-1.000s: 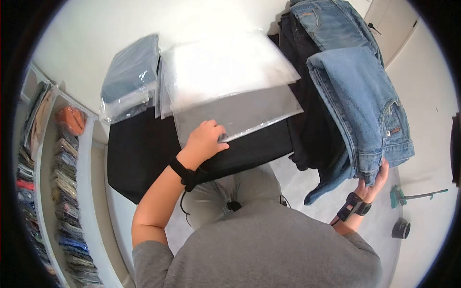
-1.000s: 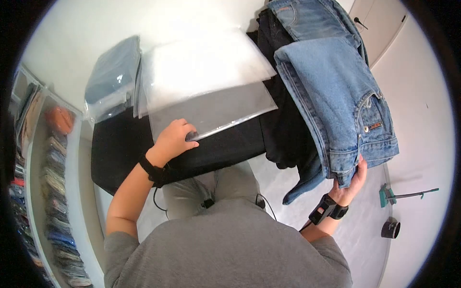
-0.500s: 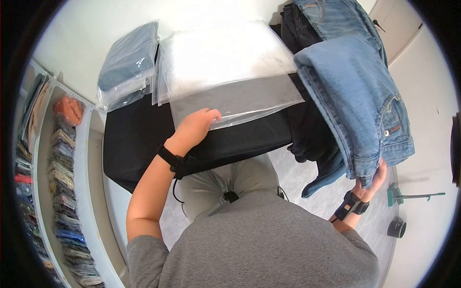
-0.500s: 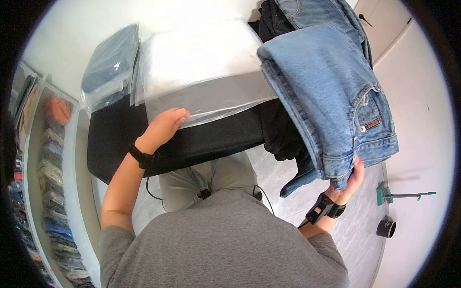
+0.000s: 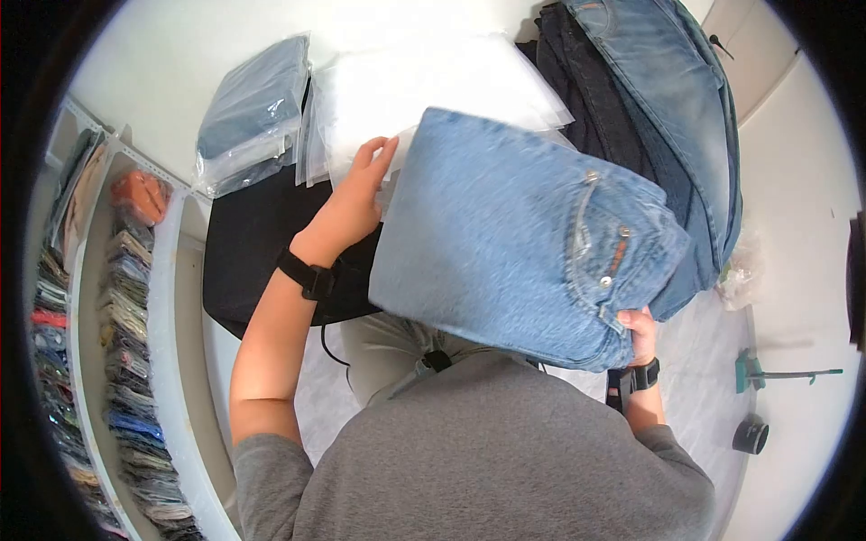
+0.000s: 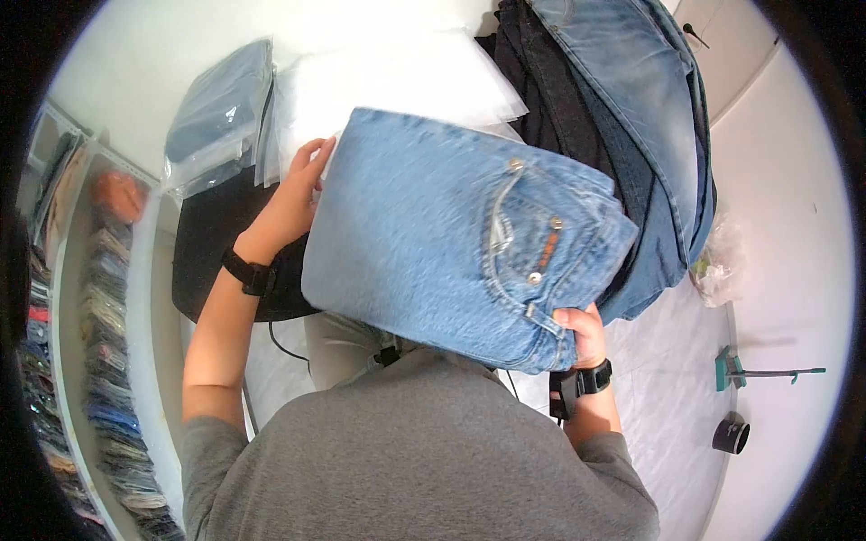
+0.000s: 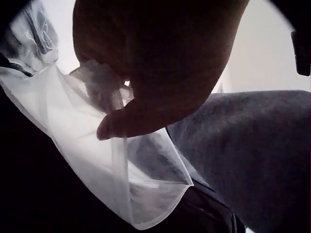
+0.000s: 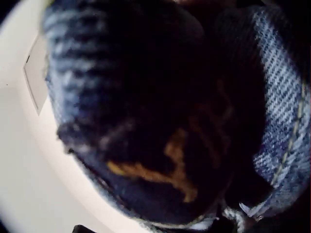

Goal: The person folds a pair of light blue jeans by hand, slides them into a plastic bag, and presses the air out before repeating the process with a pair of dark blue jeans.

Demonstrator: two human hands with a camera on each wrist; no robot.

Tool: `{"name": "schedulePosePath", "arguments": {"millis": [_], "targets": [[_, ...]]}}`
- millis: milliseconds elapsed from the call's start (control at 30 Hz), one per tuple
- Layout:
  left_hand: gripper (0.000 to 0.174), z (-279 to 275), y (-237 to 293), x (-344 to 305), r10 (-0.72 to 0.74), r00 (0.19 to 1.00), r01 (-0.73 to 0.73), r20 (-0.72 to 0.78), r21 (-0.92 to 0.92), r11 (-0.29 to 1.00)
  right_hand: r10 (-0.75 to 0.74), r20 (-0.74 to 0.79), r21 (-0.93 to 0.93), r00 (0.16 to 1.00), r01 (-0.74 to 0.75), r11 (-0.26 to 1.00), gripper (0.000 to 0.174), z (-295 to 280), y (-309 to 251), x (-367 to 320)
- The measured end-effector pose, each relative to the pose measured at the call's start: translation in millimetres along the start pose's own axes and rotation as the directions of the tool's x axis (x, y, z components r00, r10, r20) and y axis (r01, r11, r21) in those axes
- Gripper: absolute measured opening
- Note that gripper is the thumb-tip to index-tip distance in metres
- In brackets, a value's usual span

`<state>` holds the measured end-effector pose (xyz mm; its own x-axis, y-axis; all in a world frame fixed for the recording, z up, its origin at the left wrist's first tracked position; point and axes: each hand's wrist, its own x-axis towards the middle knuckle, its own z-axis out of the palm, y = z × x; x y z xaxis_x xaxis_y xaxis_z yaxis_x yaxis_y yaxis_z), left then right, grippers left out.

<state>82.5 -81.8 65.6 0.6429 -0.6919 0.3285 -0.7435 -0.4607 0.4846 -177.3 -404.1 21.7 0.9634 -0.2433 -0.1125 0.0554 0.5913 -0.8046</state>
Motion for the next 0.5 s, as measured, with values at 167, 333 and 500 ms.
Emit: {"name": "schedulePosePath", "arguments": {"millis": [167,333,500], "targets": [[0.080,-1.5,-3.8,-2.4,-0.034,0.998,0.032,-0.050,-0.038,0.999,0.221,0.081,0.032,0.972,-0.224,0.974,0.067,-2.4,18.6,18.4],[0.077,6.5,9.5,-10.7,0.131,0.991,-0.125,-0.036,0.135,0.983,0.303,0.066,0.025,0.951,-0.305,0.952,0.066,-20.4,36.5,32.2],[0.074,4.0,16.9,-23.4,0.140,0.990,-0.135,-0.015,0.187,0.973,0.226,0.047,0.102,0.973,-0.230,0.968,0.054,-24.6,42.0,46.0]]}}
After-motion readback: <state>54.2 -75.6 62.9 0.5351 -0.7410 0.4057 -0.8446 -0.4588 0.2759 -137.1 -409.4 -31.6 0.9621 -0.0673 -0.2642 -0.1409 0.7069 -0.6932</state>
